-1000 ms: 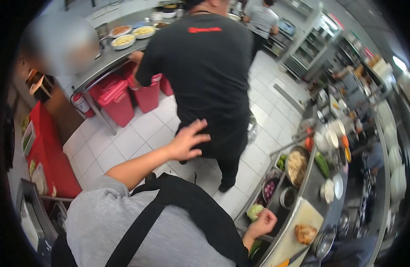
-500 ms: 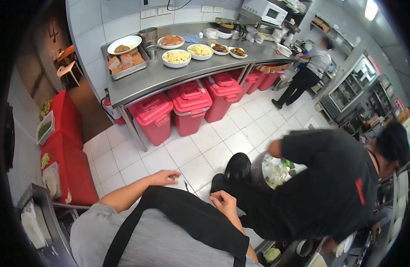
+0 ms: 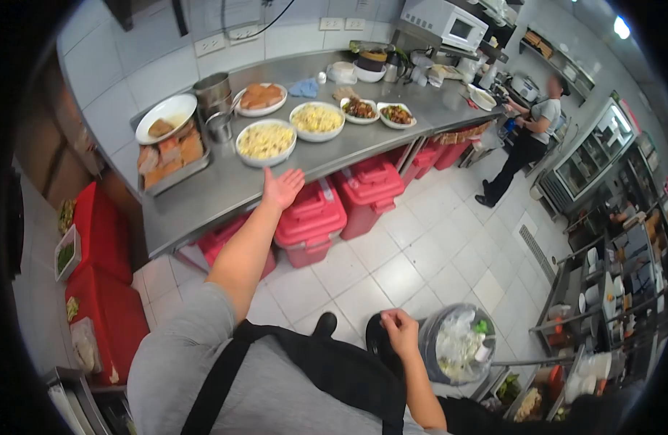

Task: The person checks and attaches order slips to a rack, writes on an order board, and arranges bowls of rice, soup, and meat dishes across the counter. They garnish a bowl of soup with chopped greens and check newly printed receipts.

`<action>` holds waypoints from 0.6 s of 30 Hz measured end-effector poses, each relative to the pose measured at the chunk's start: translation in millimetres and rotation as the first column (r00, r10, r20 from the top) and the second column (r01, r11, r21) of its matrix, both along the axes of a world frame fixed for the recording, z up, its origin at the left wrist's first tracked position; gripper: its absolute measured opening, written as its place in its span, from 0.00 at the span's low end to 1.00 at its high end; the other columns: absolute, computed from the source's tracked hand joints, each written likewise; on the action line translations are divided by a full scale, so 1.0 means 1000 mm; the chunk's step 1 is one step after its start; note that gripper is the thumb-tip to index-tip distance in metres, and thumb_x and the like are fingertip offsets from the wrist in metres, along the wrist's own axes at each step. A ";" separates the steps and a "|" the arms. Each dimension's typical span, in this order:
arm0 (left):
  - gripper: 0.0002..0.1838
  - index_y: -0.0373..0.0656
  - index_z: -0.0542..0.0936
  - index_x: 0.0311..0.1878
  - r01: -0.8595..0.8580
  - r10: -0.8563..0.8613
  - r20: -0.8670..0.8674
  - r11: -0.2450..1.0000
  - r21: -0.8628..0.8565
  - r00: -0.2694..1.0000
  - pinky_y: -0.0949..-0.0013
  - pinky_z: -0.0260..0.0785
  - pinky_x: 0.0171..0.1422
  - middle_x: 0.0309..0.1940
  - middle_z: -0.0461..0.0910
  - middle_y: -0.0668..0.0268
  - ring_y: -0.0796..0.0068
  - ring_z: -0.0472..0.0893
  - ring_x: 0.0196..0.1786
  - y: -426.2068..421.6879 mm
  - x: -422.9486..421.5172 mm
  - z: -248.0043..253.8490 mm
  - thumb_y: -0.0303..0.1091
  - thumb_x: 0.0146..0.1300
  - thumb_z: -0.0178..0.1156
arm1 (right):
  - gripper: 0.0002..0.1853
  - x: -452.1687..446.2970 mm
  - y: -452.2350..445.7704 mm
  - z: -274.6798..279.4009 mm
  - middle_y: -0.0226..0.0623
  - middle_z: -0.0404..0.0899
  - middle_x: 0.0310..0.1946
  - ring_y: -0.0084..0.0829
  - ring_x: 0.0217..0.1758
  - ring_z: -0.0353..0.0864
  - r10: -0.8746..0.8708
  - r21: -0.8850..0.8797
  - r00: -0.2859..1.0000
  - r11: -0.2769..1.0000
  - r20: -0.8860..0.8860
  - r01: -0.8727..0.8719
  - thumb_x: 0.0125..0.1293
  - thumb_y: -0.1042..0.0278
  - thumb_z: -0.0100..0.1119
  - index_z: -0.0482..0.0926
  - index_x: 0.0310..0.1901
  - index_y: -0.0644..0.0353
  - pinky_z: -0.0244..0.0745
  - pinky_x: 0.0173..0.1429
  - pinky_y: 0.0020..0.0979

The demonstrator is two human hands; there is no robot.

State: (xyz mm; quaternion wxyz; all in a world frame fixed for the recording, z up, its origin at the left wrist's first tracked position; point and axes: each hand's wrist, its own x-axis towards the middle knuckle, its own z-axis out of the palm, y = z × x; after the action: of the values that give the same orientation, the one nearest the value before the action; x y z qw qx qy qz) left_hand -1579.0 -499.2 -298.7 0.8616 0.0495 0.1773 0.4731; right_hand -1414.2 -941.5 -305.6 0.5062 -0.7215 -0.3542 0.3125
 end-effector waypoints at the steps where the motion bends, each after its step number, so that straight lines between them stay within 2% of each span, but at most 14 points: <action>1: 0.52 0.32 0.46 0.70 -0.062 0.061 -0.022 0.996 -0.066 0.998 0.55 0.42 0.74 0.70 0.48 0.47 0.56 0.49 0.73 0.021 0.012 -0.008 0.72 0.59 0.38 | 0.07 0.020 0.039 0.000 0.30 0.78 0.22 0.18 0.27 0.76 0.020 0.038 1.000 0.999 -0.005 -0.020 0.62 0.70 0.59 0.79 0.34 0.66 0.72 0.34 0.21; 2: 0.53 0.33 0.45 0.70 -0.126 0.120 -0.046 0.983 -0.131 0.992 0.54 0.42 0.74 0.70 0.47 0.47 0.56 0.48 0.73 0.039 0.023 -0.013 0.73 0.59 0.38 | 0.08 0.039 0.085 0.004 0.30 0.77 0.21 0.18 0.26 0.76 0.040 0.074 0.999 0.996 -0.007 -0.039 0.62 0.69 0.59 0.79 0.33 0.66 0.72 0.33 0.21; 5: 0.49 0.33 0.51 0.68 -0.110 0.110 0.002 0.992 -0.056 0.994 0.54 0.48 0.72 0.66 0.58 0.48 0.54 0.57 0.70 0.073 0.035 -0.023 0.70 0.60 0.39 | 0.12 0.090 0.224 0.012 0.31 0.77 0.21 0.17 0.25 0.73 0.281 0.050 0.943 0.954 0.179 -0.294 0.63 0.63 0.58 0.77 0.31 0.65 0.69 0.30 0.22; 7: 0.45 0.33 0.55 0.66 -0.137 0.131 -0.082 0.988 -0.071 0.988 0.54 0.52 0.70 0.63 0.63 0.49 0.53 0.62 0.67 0.057 0.026 -0.012 0.68 0.62 0.41 | 0.12 0.109 0.317 0.022 0.30 0.76 0.22 0.20 0.24 0.72 0.395 0.033 0.914 0.916 0.095 -0.399 0.65 0.61 0.56 0.77 0.33 0.63 0.68 0.29 0.22; 8: 0.43 0.34 0.58 0.65 -0.152 0.142 -0.125 0.986 -0.073 0.982 0.54 0.55 0.69 0.61 0.65 0.50 0.53 0.64 0.65 0.044 0.021 -0.012 0.66 0.62 0.42 | 0.12 0.118 0.362 0.019 0.31 0.77 0.23 0.21 0.24 0.73 0.406 0.033 0.913 0.914 -0.025 -0.405 0.65 0.61 0.55 0.77 0.34 0.63 0.70 0.30 0.22; 9: 0.28 0.35 0.69 0.48 -0.050 0.056 -0.227 0.998 0.029 0.972 0.53 0.63 0.63 0.50 0.75 0.53 0.56 0.72 0.57 0.037 0.002 -0.040 0.57 0.67 0.45 | 0.12 0.125 0.406 0.012 0.33 0.77 0.24 0.22 0.24 0.74 0.410 0.038 0.901 0.912 -0.142 -0.409 0.66 0.61 0.55 0.76 0.36 0.63 0.71 0.30 0.23; 10: 0.16 0.39 0.70 0.41 -0.031 0.082 -0.382 0.990 0.138 0.921 0.57 0.68 0.60 0.46 0.76 0.55 0.60 0.75 0.54 0.010 -0.005 -0.036 0.45 0.69 0.48 | 0.12 0.124 0.444 0.011 0.37 0.78 0.28 0.26 0.27 0.77 0.303 0.052 0.842 0.948 -0.445 -0.314 0.66 0.63 0.54 0.75 0.40 0.64 0.76 0.33 0.25; 11: 0.07 0.42 0.70 0.39 -0.016 0.094 -0.546 0.989 0.147 0.832 0.59 0.71 0.56 0.41 0.75 0.59 0.64 0.76 0.49 -0.013 -0.019 -0.029 0.35 0.67 0.52 | 0.13 0.127 0.480 0.005 0.40 0.78 0.32 0.32 0.30 0.79 0.253 0.051 0.762 0.959 -0.596 -0.278 0.66 0.63 0.53 0.73 0.43 0.65 0.79 0.36 0.29; 12: 0.06 0.43 0.70 0.42 0.072 0.033 -0.406 0.968 0.240 0.913 0.61 0.74 0.51 0.38 0.75 0.61 0.66 0.78 0.45 -0.012 -0.050 -0.087 0.31 0.65 0.55 | 0.16 0.126 0.511 0.002 0.42 0.77 0.34 0.35 0.31 0.80 0.226 0.049 0.706 0.964 -0.671 -0.261 0.66 0.64 0.52 0.68 0.50 0.66 0.80 0.38 0.33; 13: 0.09 0.45 0.69 0.45 0.078 0.072 -0.560 0.968 0.240 0.825 0.62 0.75 0.49 0.38 0.76 0.61 0.65 0.79 0.42 -0.025 -0.068 -0.079 0.29 0.63 0.57 | 0.17 0.124 0.540 -0.001 0.44 0.77 0.36 0.37 0.31 0.80 0.173 0.009 0.654 0.969 -0.736 -0.246 0.65 0.66 0.53 0.66 0.52 0.65 0.81 0.39 0.35; 14: 0.12 0.46 0.66 0.49 0.048 0.060 -0.616 0.986 0.158 0.785 0.63 0.75 0.47 0.40 0.76 0.59 0.64 0.80 0.42 -0.030 -0.078 -0.057 0.30 0.64 0.56 | 0.19 0.120 0.564 -0.005 0.46 0.76 0.39 0.39 0.32 0.80 0.114 -0.035 0.595 0.972 -0.795 -0.234 0.64 0.68 0.53 0.63 0.55 0.63 0.81 0.40 0.37; 15: 0.16 0.47 0.64 0.52 0.015 0.039 -0.669 0.997 0.075 0.743 0.63 0.76 0.46 0.41 0.77 0.57 0.62 0.81 0.41 -0.029 -0.082 -0.034 0.30 0.64 0.55 | 0.20 0.116 0.582 -0.008 0.47 0.75 0.41 0.40 0.33 0.80 0.141 0.003 0.561 0.971 -0.815 -0.239 0.63 0.70 0.53 0.63 0.55 0.62 0.81 0.40 0.38; 17: 0.20 0.49 0.60 0.57 0.062 0.026 -0.679 0.993 0.105 0.733 0.63 0.76 0.44 0.44 0.77 0.53 0.60 0.81 0.42 -0.009 -0.078 -0.007 0.31 0.65 0.54 | 0.22 0.114 0.612 -0.012 0.48 0.74 0.44 0.42 0.35 0.80 0.185 0.073 0.501 0.969 -0.845 -0.235 0.61 0.74 0.53 0.61 0.57 0.60 0.81 0.39 0.41; 18: 0.22 0.49 0.57 0.60 0.086 0.015 -0.682 0.990 0.114 0.731 0.63 0.77 0.43 0.45 0.77 0.50 0.58 0.81 0.43 0.003 -0.073 -0.002 0.32 0.66 0.53 | 0.23 0.115 0.619 -0.009 0.47 0.74 0.44 0.43 0.36 0.80 0.179 0.055 0.521 0.968 -0.835 -0.244 0.60 0.76 0.53 0.61 0.57 0.59 0.81 0.39 0.41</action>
State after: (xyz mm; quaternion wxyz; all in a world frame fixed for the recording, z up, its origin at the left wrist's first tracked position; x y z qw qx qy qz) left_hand -1651.7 -495.8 -300.9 0.7401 0.2820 0.4464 0.4165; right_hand -1299.2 -322.7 -314.3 0.5464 -0.4549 -0.1454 0.6880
